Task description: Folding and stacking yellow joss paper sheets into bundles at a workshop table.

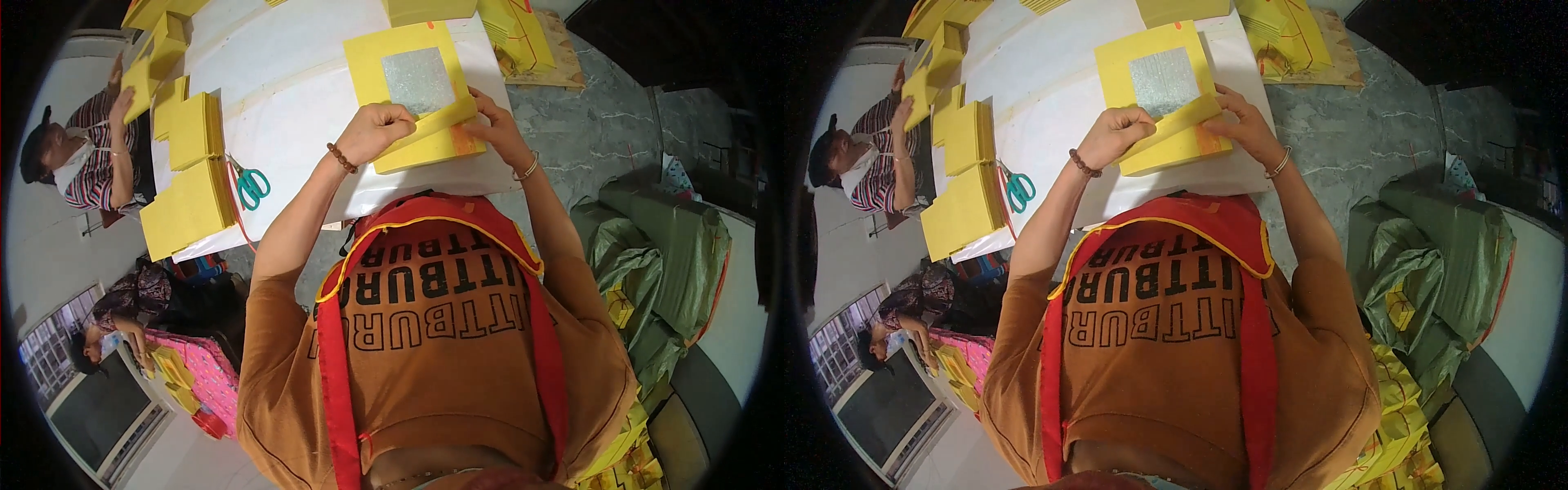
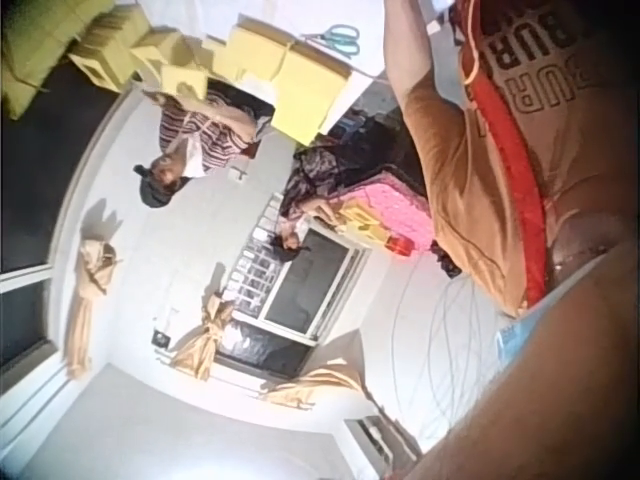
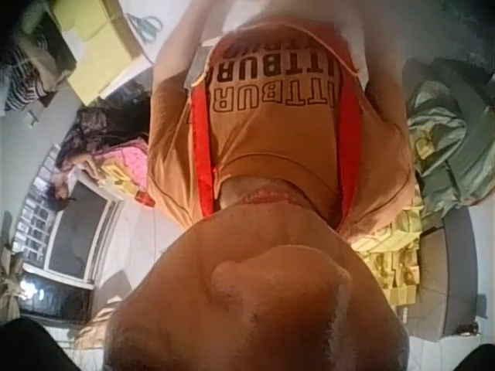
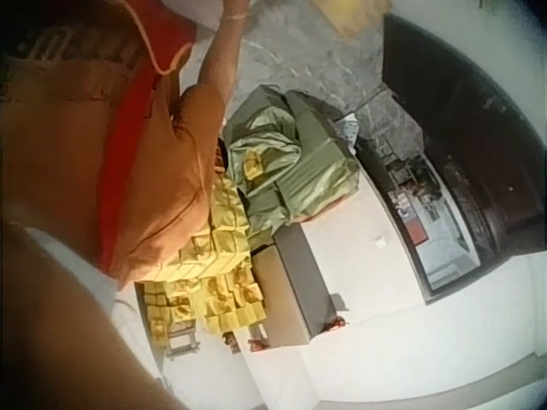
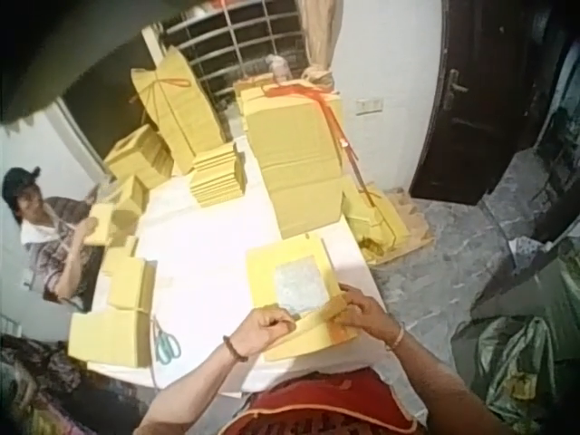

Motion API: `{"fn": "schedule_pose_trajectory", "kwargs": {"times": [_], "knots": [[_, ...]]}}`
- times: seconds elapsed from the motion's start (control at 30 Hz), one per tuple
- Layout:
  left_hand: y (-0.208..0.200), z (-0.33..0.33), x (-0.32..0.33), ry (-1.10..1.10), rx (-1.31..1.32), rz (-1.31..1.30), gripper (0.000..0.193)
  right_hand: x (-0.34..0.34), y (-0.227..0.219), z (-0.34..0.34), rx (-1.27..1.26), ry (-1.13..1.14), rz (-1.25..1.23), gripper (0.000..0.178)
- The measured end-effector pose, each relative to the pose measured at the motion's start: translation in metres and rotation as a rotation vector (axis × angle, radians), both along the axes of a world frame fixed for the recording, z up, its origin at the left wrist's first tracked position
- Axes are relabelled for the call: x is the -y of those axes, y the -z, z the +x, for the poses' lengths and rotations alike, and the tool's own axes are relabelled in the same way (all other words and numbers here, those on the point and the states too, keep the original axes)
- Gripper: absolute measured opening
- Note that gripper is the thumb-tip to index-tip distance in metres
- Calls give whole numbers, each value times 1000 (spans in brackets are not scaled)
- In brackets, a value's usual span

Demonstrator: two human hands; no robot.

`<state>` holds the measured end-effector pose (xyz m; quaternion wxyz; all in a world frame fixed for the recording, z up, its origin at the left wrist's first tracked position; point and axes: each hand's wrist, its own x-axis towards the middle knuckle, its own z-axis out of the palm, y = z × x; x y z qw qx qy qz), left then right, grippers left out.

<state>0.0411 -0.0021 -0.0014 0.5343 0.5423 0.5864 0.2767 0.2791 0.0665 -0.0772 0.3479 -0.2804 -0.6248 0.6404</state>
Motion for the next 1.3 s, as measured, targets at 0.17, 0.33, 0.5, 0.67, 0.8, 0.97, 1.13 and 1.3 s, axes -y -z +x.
{"fn": "schedule_pose_trajectory", "kwargs": {"times": [0.17,0.33,0.5,0.67,0.8,0.97,1.13,1.3], "knots": [[-14,-5,7,56,-13,-6,25,-4,-2,-3,74,-11,-8,27],[4,-30,15,177,-515,655,28,-4,-7,-8,-34,7,-300,30],[11,-31,13,92,-442,769,25,-10,-16,-6,110,62,148,32],[-1,-29,32,181,-536,931,26,-3,-45,-1,434,44,868,31],[-2,-22,57,143,-441,722,24,9,-54,5,443,-241,709,24],[3,-16,44,-62,-469,517,19,5,-55,1,641,-288,368,20],[17,-16,20,-413,-78,46,33,2,-51,-23,347,51,-30,41],[25,-23,10,-398,-84,-59,32,4,-57,-31,342,136,-97,54]]}}
